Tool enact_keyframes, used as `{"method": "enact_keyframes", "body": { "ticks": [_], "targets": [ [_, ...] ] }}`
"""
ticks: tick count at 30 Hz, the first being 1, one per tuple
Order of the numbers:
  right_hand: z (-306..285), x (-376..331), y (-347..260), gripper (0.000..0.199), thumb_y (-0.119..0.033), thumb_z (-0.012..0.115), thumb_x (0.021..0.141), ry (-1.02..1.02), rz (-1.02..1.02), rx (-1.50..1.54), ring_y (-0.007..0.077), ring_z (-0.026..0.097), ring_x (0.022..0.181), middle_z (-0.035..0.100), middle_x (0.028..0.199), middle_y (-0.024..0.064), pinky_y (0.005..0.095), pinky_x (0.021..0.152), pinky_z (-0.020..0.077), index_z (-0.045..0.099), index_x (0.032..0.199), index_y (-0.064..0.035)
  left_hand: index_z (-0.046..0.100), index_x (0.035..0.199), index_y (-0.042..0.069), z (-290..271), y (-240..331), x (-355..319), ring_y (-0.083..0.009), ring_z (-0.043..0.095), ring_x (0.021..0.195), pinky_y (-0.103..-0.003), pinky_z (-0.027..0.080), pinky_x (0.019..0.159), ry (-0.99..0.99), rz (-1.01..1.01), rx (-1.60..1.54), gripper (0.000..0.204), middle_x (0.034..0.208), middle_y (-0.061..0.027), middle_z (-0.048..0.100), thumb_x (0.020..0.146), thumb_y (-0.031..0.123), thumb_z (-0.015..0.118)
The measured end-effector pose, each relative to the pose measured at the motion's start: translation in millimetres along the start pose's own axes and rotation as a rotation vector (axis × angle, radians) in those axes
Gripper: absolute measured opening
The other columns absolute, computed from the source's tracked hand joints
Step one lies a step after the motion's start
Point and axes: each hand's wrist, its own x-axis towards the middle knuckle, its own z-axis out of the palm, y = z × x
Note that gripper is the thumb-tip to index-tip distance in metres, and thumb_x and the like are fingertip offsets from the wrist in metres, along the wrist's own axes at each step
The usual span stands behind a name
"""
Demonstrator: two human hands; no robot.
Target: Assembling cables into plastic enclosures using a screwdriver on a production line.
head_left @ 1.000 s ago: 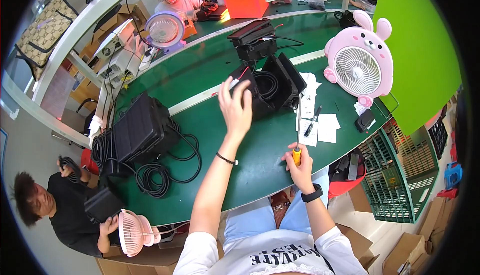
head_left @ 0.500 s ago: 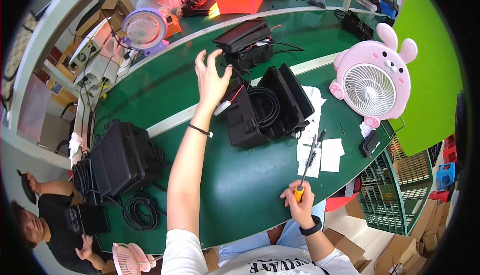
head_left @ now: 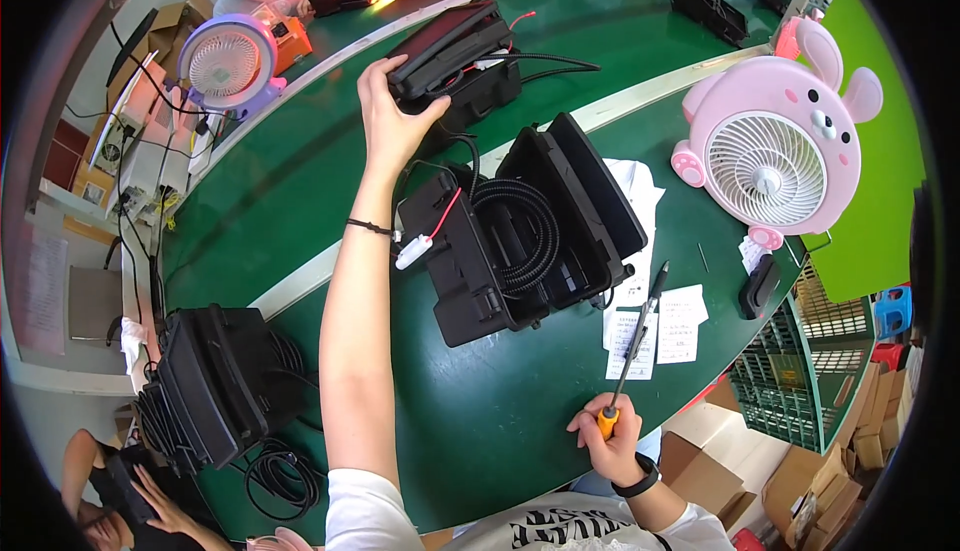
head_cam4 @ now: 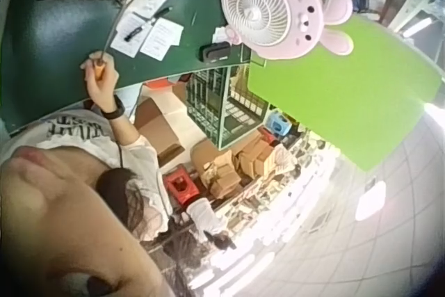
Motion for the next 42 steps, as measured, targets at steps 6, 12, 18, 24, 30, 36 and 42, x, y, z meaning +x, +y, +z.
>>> {"method": "enact_keyframes", "body": {
  "ticks": [6,12,18,24,30,36,42],
  "targets": [
    [0.5,2.1,0.2,0.016,0.003,0.058,0.09,-0.011,0.002,0.02,0.0073,0.058,0.056,0.067,0.075,0.0082,0.0206,0.05,0.0469,0.051,0.104,-0.0001,0.046,0.128,0.009,-4.6,-2.4,-16.9,-0.0386,0.038,0.126,-0.045,0.039,0.106,0.063,0.042,0.024,0.076,0.131,-0.0212,0.034,0.063,0.018,0.086],
    [3.1,3.8,-1.9,0.016,0.004,0.057,0.09,-0.002,0.002,0.051,0.0073,0.059,0.057,0.066,0.076,0.0076,0.0205,0.05,0.0466,0.051,0.105,-0.0001,0.046,0.129,0.008,-20.1,4.3,-36.7,-0.04,0.038,0.124,-0.044,0.035,0.107,0.18,0.01,0.064,0.074,0.131,-0.0213,0.032,0.066,0.013,0.083],
    [2.3,4.4,-2.8,0.017,0.005,0.057,0.09,-0.011,-0.016,0.061,0.0071,0.059,0.057,0.066,0.075,0.0075,0.0204,0.05,0.0465,0.051,0.105,-0.0009,0.059,0.12,0.014,-54.3,24.3,-58.8,-0.037,0.043,0.121,-0.046,0.036,0.104,0.433,-0.107,0.327,0.071,0.128,-0.0154,0.042,0.056,0.01,0.088],
    [3.2,4.4,-2.5,0.018,0.004,0.057,0.09,-0.009,-0.035,0.038,0.0067,0.058,0.056,0.066,0.074,0.0071,0.0203,0.049,0.0454,0.051,0.106,-0.0016,0.047,0.137,0.021,-78.3,47.9,-103.1,-0.0408,0.033,0.127,-0.053,0.033,0.103,0.587,-0.338,0.535,0.095,0.14,-0.0174,0.028,0.054,0.028,0.092],
    [6.8,5.3,-2.2,0.016,0.001,0.055,0.092,0.004,-0.043,0.042,0.0067,0.056,0.055,0.065,0.073,0.0069,0.0202,0.049,0.044,0.051,0.107,-0.0012,0.041,0.132,0.017,-92.5,27.5,-97.6,-0.0501,0.027,0.133,-0.051,0.041,0.103,0.592,-0.344,0.194,0.089,0.149,-0.0283,0.003,0.058,0.017,0.091],
    [5.5,6.2,-2.6,0.015,-0.002,0.055,0.093,0.029,-0.05,0.026,0.0065,0.054,0.054,0.065,0.072,0.0062,0.0208,0.048,0.0435,0.052,0.107,-0.0023,0.051,0.119,0.014,-118.6,74.1,-110.5,-0.0429,0.029,0.134,-0.049,0.037,0.106,0.703,-0.268,0.225,0.077,0.149,-0.0231,0.01,0.053,0.008,0.089],
    [4.1,7.5,-0.2,0.016,-0.002,0.054,0.094,0.025,-0.098,0.001,0.0055,0.053,0.052,0.064,0.072,0.0048,0.0205,0.048,0.0426,0.052,0.11,-0.0033,0.053,0.115,0.017,-164.4,156.7,-135.8,-0.0421,0.029,0.134,-0.055,0.032,0.109,0.675,-0.007,0.323,0.073,0.15,-0.0199,0.011,0.052,0.007,0.088]
  ]
}}
